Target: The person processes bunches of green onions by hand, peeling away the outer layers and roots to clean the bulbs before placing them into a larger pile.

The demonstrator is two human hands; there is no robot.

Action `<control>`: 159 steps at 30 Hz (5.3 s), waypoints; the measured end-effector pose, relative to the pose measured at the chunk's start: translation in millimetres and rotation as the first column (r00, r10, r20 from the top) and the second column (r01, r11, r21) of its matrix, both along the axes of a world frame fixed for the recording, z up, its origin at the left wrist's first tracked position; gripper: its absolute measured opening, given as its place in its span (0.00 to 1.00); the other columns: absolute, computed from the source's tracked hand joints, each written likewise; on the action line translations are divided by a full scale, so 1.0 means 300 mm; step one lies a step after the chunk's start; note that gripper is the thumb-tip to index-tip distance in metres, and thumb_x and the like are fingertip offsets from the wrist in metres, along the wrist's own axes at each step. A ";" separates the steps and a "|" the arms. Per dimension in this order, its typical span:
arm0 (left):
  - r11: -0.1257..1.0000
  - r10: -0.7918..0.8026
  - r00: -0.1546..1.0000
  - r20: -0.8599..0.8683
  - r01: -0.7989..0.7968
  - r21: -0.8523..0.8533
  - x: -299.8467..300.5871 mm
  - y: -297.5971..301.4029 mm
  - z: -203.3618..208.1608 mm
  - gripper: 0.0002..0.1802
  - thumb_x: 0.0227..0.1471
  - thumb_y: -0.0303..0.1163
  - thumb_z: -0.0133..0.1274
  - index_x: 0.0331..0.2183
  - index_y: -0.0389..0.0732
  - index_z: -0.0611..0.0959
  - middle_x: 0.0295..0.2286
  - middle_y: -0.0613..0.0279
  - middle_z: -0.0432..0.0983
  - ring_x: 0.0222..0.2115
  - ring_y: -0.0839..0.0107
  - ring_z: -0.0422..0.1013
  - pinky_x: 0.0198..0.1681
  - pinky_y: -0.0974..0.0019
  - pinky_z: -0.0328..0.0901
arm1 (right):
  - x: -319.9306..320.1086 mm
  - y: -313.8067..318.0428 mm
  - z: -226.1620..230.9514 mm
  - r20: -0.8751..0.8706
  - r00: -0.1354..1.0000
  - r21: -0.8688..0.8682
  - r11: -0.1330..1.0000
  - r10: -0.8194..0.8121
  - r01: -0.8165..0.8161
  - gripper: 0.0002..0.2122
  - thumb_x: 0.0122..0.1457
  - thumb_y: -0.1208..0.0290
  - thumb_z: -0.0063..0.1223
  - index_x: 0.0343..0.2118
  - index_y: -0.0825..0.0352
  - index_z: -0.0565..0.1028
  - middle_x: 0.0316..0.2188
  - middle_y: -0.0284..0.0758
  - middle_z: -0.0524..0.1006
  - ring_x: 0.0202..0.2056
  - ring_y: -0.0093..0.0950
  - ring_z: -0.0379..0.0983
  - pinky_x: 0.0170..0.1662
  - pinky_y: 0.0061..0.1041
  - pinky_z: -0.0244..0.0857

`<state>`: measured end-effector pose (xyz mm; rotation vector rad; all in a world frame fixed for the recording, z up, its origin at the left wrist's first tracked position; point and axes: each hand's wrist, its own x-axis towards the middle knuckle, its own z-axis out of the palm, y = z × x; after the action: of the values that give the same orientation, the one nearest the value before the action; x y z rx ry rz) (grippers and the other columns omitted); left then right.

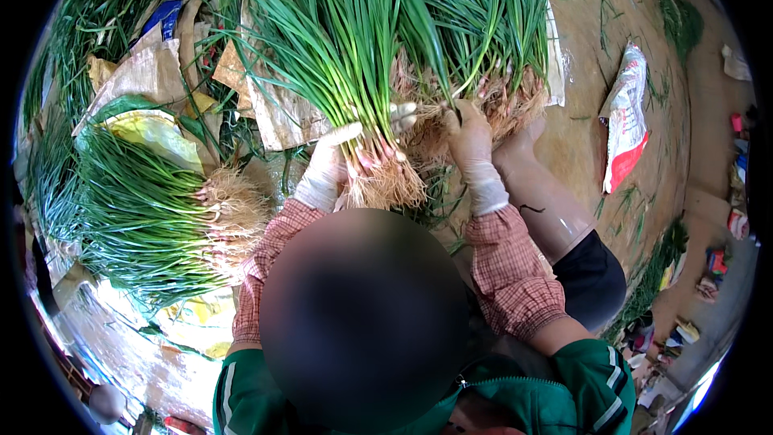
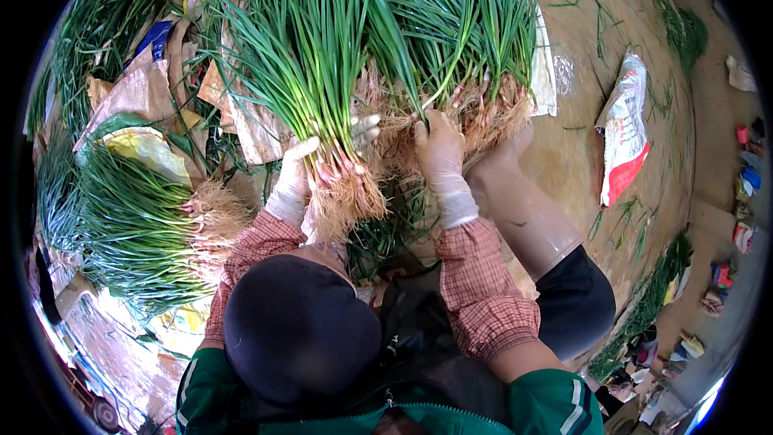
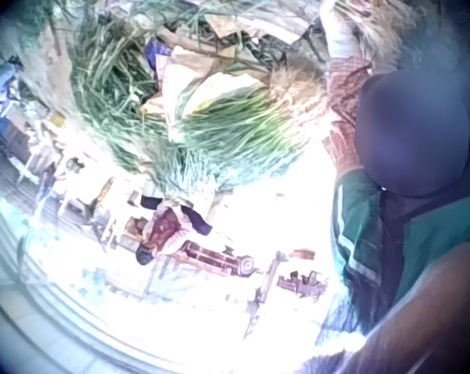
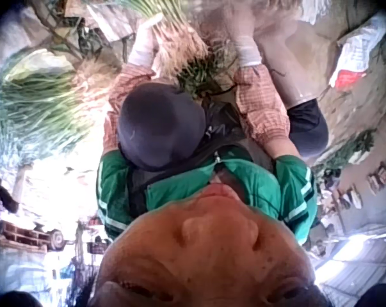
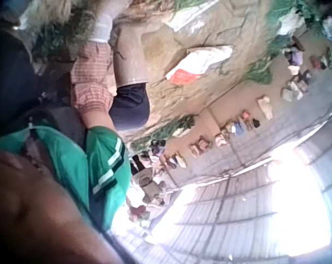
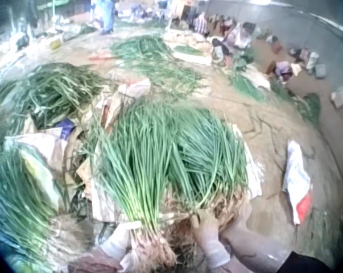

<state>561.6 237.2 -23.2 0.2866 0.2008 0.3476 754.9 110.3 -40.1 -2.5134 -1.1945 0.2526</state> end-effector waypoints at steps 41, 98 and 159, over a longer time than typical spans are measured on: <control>0.993 -0.055 0.996 0.069 0.047 0.107 -0.017 0.033 -0.047 0.51 0.38 0.54 0.56 0.55 0.31 0.57 0.37 0.61 0.64 0.39 0.66 0.64 0.48 0.50 0.66 | 0.381 -0.096 0.117 -0.742 0.636 0.417 0.595 -0.214 0.687 0.11 0.60 0.64 0.48 0.32 0.68 0.73 0.23 0.30 0.74 0.23 0.20 0.71 0.24 0.17 0.63; 0.991 -0.081 0.997 -0.005 0.080 -0.107 -0.009 -0.022 -0.117 0.37 0.43 0.42 0.54 0.51 0.29 0.67 0.43 0.40 0.69 0.31 0.51 0.74 0.43 0.47 0.69 | -0.153 0.135 0.120 -0.994 -0.063 0.042 0.827 0.093 0.560 0.11 0.62 0.67 0.45 0.43 0.66 0.70 0.25 0.30 0.70 0.22 0.21 0.66 0.20 0.18 0.62; 0.997 0.044 0.991 -0.128 -0.051 -0.057 0.088 0.053 0.184 0.12 0.52 0.33 0.51 0.39 0.39 0.77 0.29 0.60 0.77 0.27 0.70 0.74 0.29 0.69 0.72 | -0.223 0.068 0.527 0.116 0.915 0.348 0.847 0.386 -0.401 0.57 0.42 0.39 0.58 0.62 0.73 0.35 0.63 0.48 0.42 0.64 0.43 0.37 0.64 0.43 0.33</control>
<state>588.0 253.2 32.0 0.2451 0.3431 0.3703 688.1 130.8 118.1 -1.9471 -1.6061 0.0641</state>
